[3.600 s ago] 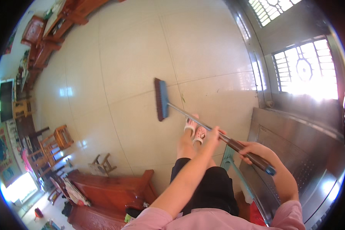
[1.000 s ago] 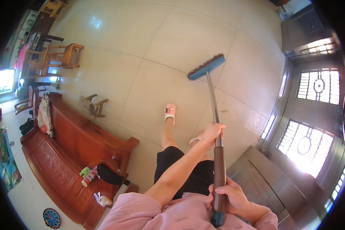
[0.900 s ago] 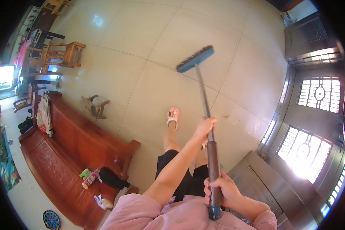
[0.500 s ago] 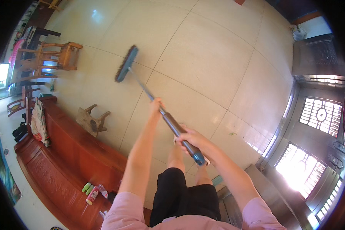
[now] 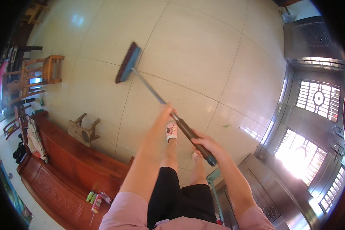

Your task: The person sweeps the tiled floor with a broom, moving around furniture and gathering debris near the door. They then switch to a mop to clean the floor, moving a wooden chair to access the area underneath the dining table.

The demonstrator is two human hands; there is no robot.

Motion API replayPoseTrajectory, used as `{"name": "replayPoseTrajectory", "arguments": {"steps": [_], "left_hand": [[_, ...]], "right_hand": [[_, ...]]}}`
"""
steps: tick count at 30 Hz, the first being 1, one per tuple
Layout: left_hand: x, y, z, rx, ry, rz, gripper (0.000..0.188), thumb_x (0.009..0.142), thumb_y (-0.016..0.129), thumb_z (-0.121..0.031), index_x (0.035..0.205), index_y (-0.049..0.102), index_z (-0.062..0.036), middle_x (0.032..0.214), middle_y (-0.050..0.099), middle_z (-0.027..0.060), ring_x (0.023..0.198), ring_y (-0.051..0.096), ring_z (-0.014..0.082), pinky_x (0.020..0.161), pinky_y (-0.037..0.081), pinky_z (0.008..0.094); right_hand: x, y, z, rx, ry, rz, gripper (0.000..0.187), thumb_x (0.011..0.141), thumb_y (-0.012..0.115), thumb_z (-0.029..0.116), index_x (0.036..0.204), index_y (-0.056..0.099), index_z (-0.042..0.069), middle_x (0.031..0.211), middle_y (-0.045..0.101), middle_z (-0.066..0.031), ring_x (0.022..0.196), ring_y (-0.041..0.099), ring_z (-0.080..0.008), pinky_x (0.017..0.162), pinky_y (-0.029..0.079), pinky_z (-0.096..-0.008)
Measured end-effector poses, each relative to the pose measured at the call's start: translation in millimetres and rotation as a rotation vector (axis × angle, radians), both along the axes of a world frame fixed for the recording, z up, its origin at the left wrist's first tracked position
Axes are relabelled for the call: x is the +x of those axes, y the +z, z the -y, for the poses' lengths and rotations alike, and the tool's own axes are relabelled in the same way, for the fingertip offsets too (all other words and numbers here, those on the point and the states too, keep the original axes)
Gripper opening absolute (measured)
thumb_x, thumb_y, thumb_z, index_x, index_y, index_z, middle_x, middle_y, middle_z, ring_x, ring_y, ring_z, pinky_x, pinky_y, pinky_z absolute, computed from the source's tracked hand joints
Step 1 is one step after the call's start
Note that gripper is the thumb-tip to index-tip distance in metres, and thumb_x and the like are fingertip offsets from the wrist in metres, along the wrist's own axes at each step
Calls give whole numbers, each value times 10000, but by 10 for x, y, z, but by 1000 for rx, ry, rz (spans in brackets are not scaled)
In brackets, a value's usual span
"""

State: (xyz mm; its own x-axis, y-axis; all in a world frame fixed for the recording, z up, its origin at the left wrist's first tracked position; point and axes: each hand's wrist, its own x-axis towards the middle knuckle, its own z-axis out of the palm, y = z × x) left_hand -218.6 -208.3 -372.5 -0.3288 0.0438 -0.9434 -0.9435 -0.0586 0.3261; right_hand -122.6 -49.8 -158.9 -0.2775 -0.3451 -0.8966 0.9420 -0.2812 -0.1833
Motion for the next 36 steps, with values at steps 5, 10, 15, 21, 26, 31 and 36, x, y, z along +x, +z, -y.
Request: {"name": "replayPoseTrajectory", "arguments": {"steps": [5, 10, 15, 21, 26, 31, 36], "left_hand": [[1286, -96, -1190, 115, -206, -41, 323, 862, 323, -328, 820, 448, -33, 626, 504, 94, 523, 515, 194, 484, 417, 330], [2548, 892, -2174, -17, -538, 114, 174, 737, 452, -136, 706, 527, 18, 543, 540, 96, 412, 542, 194, 331, 389, 310], [3848, 1475, -3047, 95, -404, 330, 167, 725, 434, -141, 771, 433, 19, 542, 478, 101, 427, 513, 201, 353, 414, 346], [4524, 2369, -3154, 382, -351, 212, 161, 744, 470, -123, 746, 404, 24, 553, 476, 103, 420, 516, 187, 374, 455, 327], [4482, 2690, -2660, 403, -103, 98, 145, 774, 483, -102, 760, 398, 14, 512, 453, 84, 426, 509, 182, 383, 457, 324], [3817, 2384, -1737, 138, 109, -81, 216, 690, 493, -153, 532, 469, -7, 472, 480, 106, 413, 489, 186, 403, 406, 308], [2942, 1559, -484, -50, 177, -95, 171, 717, 490, -153, 595, 463, -36, 528, 459, 82, 480, 463, 183, 456, 392, 292]], "right_hand": [[1153, 519, -832, 44, -102, 104, 611, 795, 492, 146, 1314, 180, 231, 648, 459, -62, 431, 440, -132, 373, 384, -248], [2570, 1242, -1321, 82, -399, 254, 575, 799, 468, 131, 1303, 209, 231, 642, 465, -84, 432, 448, -151, 384, 383, -266], [3565, 1990, -1607, 286, -501, 309, 634, 744, 476, 59, 1303, 224, 216, 606, 478, -97, 415, 446, -159, 365, 377, -273], [4316, 2642, -1729, 405, -485, 188, 735, 647, 486, -89, 1304, 234, 123, 563, 505, -93, 387, 484, -164, 360, 394, -256], [4492, 2724, -1661, 282, -375, 142, 760, 630, 493, -93, 1308, 225, 122, 587, 516, -99, 403, 489, -166, 376, 402, -263], [3978, 2143, -1442, -122, -362, 24, 806, 613, 547, -26, 1319, 191, 131, 685, 516, -114, 417, 479, -164, 386, 388, -264], [3052, 1098, -756, -535, -397, -17, 662, 673, 529, 77, 1272, 250, 120, 701, 462, -82, 423, 431, -122, 393, 357, -244]]}}
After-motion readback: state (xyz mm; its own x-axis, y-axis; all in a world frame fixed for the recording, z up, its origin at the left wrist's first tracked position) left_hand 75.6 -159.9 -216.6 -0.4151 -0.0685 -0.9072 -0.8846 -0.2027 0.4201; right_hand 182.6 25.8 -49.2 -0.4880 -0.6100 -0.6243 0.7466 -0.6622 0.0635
